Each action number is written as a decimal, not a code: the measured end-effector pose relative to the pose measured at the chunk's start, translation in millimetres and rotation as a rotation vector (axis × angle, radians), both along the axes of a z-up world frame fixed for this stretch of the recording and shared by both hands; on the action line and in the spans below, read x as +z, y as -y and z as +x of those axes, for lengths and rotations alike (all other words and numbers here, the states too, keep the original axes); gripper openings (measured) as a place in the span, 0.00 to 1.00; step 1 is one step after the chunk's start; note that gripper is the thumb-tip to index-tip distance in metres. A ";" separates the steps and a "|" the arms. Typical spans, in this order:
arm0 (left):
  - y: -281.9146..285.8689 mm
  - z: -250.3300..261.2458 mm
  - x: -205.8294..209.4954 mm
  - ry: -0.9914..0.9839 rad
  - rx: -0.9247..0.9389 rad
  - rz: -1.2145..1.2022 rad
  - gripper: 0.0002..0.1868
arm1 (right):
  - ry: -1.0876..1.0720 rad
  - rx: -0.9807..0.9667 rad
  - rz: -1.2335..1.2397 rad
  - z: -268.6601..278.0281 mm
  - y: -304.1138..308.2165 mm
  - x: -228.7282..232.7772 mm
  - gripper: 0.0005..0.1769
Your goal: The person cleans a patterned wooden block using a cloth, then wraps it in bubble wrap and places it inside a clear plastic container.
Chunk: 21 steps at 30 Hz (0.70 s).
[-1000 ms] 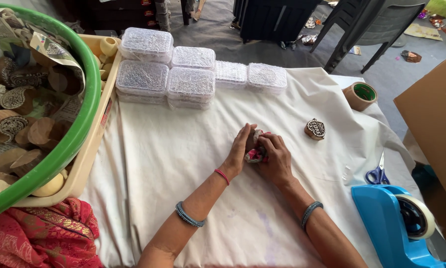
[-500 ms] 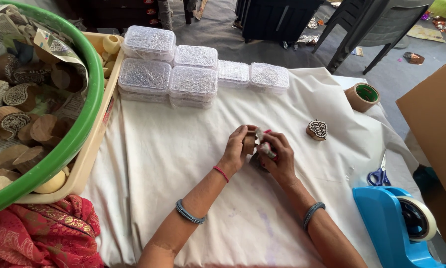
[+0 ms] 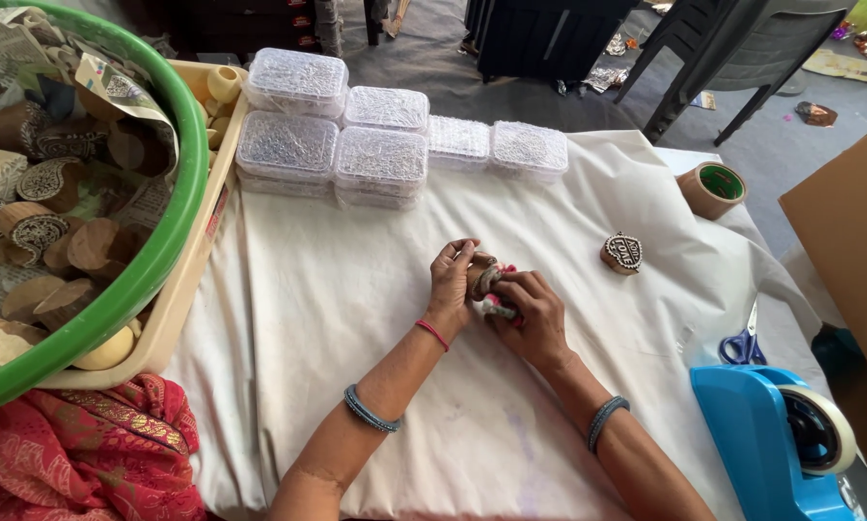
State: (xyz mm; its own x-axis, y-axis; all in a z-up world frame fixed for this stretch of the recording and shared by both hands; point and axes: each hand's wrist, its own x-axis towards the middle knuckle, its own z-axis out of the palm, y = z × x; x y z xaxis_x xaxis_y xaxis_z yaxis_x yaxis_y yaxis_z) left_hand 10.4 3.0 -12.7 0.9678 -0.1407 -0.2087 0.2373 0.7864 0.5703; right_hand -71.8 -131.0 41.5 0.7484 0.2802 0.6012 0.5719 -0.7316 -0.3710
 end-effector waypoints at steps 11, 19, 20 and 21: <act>5.2 8.6 -18.4 0.065 0.025 0.003 0.08 | -0.035 0.081 -0.059 -2.0 -4.0 6.1 0.24; -8.0 29.5 -44.6 0.009 -0.005 -0.116 0.16 | -0.121 0.074 -0.087 3.0 9.8 -7.8 0.19; -9.9 28.4 -41.5 -0.031 -0.076 -0.152 0.21 | -0.100 0.005 0.046 4.1 13.6 -8.8 0.18; -11.9 27.3 -38.6 -0.072 -0.147 -0.187 0.26 | -0.079 -0.063 0.180 5.2 17.4 -9.8 0.17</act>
